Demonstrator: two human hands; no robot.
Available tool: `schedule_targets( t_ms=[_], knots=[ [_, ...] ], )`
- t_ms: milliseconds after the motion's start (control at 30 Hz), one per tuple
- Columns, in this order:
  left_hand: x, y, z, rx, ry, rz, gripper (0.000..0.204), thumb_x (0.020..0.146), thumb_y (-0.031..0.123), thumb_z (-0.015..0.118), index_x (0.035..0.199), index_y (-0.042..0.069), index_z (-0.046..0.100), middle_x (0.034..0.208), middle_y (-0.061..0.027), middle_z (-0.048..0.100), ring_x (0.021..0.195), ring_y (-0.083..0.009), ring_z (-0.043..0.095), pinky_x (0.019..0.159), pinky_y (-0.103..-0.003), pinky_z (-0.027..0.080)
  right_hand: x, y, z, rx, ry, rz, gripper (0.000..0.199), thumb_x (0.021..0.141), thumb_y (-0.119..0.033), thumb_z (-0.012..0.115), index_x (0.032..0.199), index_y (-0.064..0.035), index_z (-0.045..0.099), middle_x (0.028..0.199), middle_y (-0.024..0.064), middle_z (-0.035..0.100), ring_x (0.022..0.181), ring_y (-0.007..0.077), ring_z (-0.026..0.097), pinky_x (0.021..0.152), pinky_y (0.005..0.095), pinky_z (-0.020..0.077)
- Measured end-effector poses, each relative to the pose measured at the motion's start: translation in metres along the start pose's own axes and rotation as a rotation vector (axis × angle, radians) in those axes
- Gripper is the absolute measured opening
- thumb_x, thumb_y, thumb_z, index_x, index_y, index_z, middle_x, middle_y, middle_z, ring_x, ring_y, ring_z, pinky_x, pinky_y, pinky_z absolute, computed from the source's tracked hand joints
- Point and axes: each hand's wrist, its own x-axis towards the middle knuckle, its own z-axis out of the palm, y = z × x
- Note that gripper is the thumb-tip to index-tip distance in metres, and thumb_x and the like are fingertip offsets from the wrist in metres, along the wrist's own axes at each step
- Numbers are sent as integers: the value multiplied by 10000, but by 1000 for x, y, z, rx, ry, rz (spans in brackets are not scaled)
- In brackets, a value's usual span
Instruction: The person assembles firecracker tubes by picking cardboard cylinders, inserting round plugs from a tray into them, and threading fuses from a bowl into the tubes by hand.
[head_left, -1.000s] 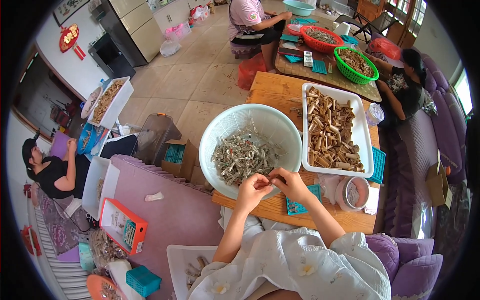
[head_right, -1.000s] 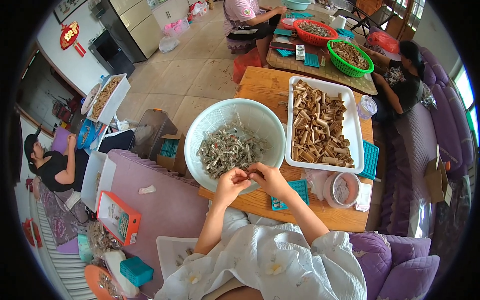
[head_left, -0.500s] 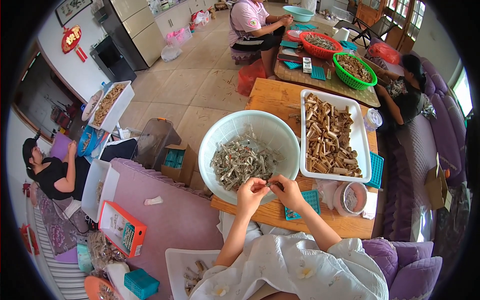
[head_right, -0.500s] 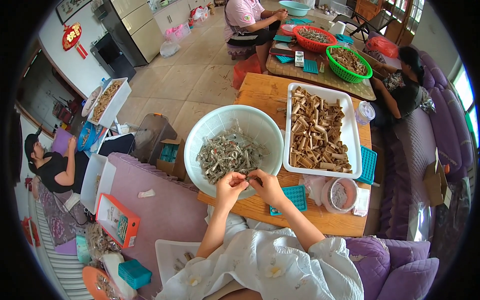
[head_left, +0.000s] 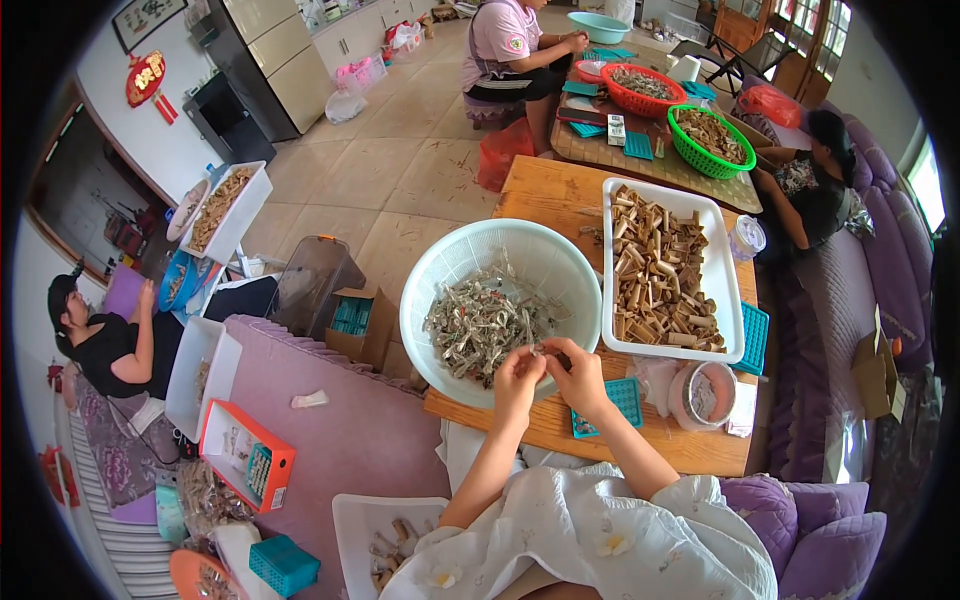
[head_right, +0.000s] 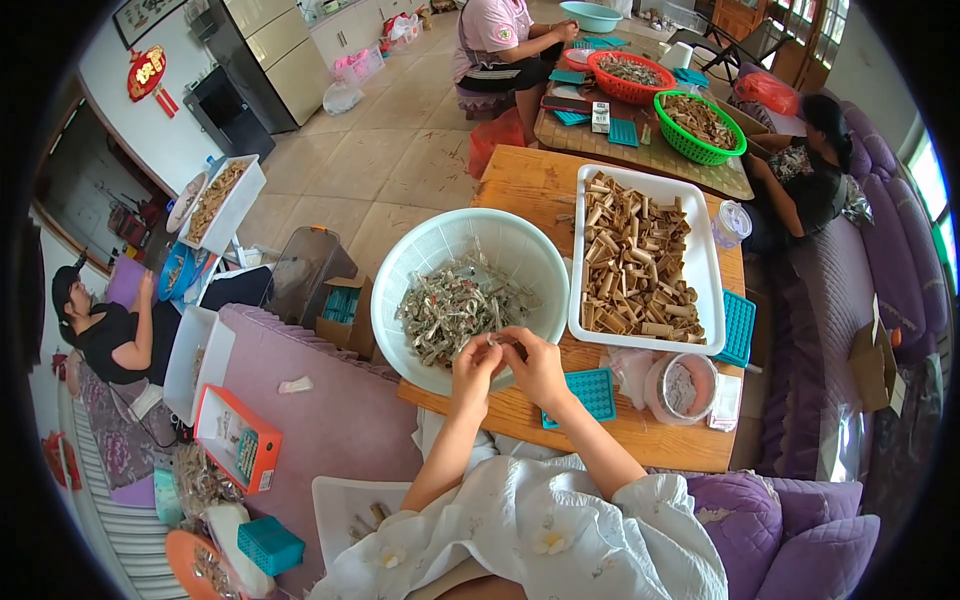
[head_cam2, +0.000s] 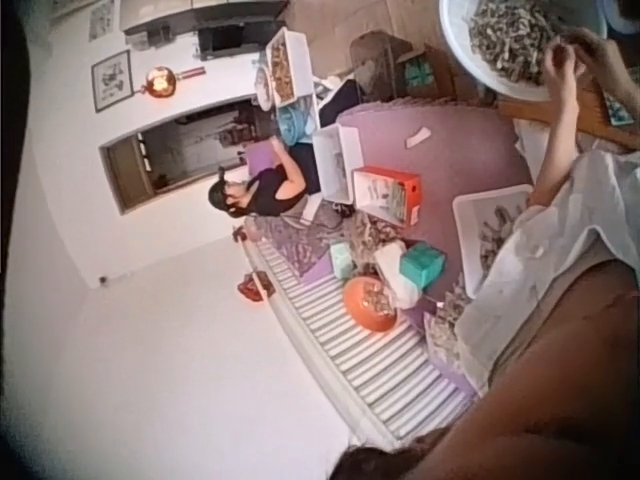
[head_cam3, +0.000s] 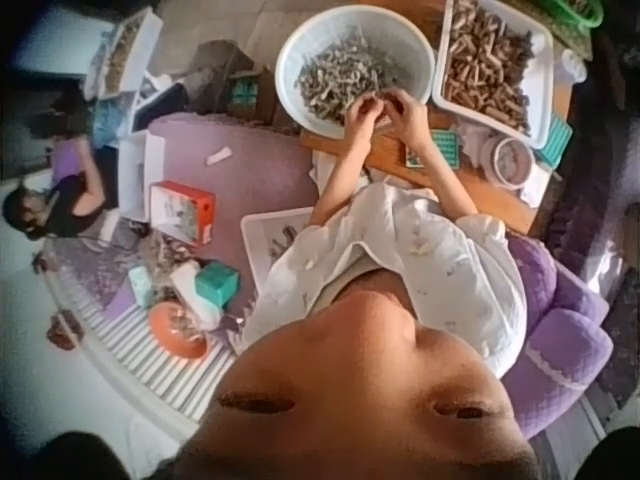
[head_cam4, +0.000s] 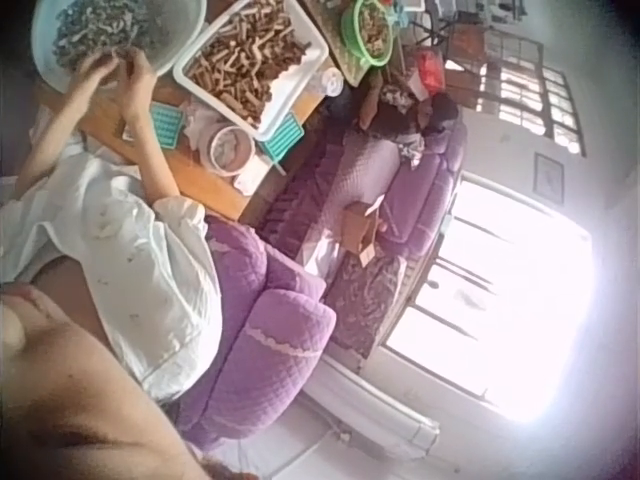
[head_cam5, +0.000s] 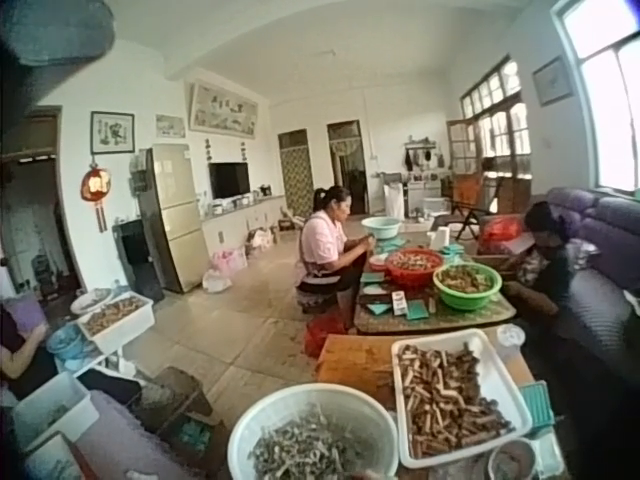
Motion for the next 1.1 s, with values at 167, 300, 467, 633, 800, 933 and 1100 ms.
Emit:
schedule_targets(
  t_ms=[167,300,467,633,800,933,1100],
  knots=[
    [16,37,10,70,-31,16,178,815,131,555,952,20,531,849,-22,562,758,-87,543,652,-202,442,4,-31,-6,100,-51,70,205,770,-13,553,974,-2,540,787,56,615,709,89,577,635,223,457],
    [26,67,23,299,-248,198,187,809,123,563,956,8,547,845,-34,574,757,-73,538,636,-198,435,22,-33,-10,140,31,8,185,778,-34,553,959,5,546,715,74,608,635,84,558,567,216,444],
    [35,114,35,272,-248,297,215,797,86,571,995,10,541,830,-55,586,801,-88,547,697,-212,440,37,-36,-21,1066,72,269,203,891,-162,412,1075,-92,459,1002,54,562,479,60,379,429,180,328],
    [47,160,26,151,-270,330,173,788,113,588,931,27,539,879,-65,599,766,-114,573,693,-221,461,30,-31,-42,1230,209,330,199,901,-204,400,1067,-118,468,942,47,551,445,51,265,420,179,249],
    [59,135,14,675,-192,493,108,761,55,586,863,22,568,838,-58,613,787,-123,583,669,-212,458,9,9,-48,1189,302,372,115,891,-181,422,934,-100,492,822,22,522,444,50,271,419,181,243],
    [89,85,-32,855,-275,213,80,738,38,588,817,31,583,774,-29,600,718,-100,564,631,-200,446,-2,19,-56,1146,412,482,64,871,-151,459,866,-95,490,785,16,507,451,55,298,412,174,251],
    [72,129,-13,158,-247,239,106,743,23,580,848,16,576,793,-41,598,726,-93,555,654,-205,445,-18,44,-78,1158,526,536,48,860,-144,472,835,-108,493,744,1,493,456,66,324,416,196,270]
  ],
)
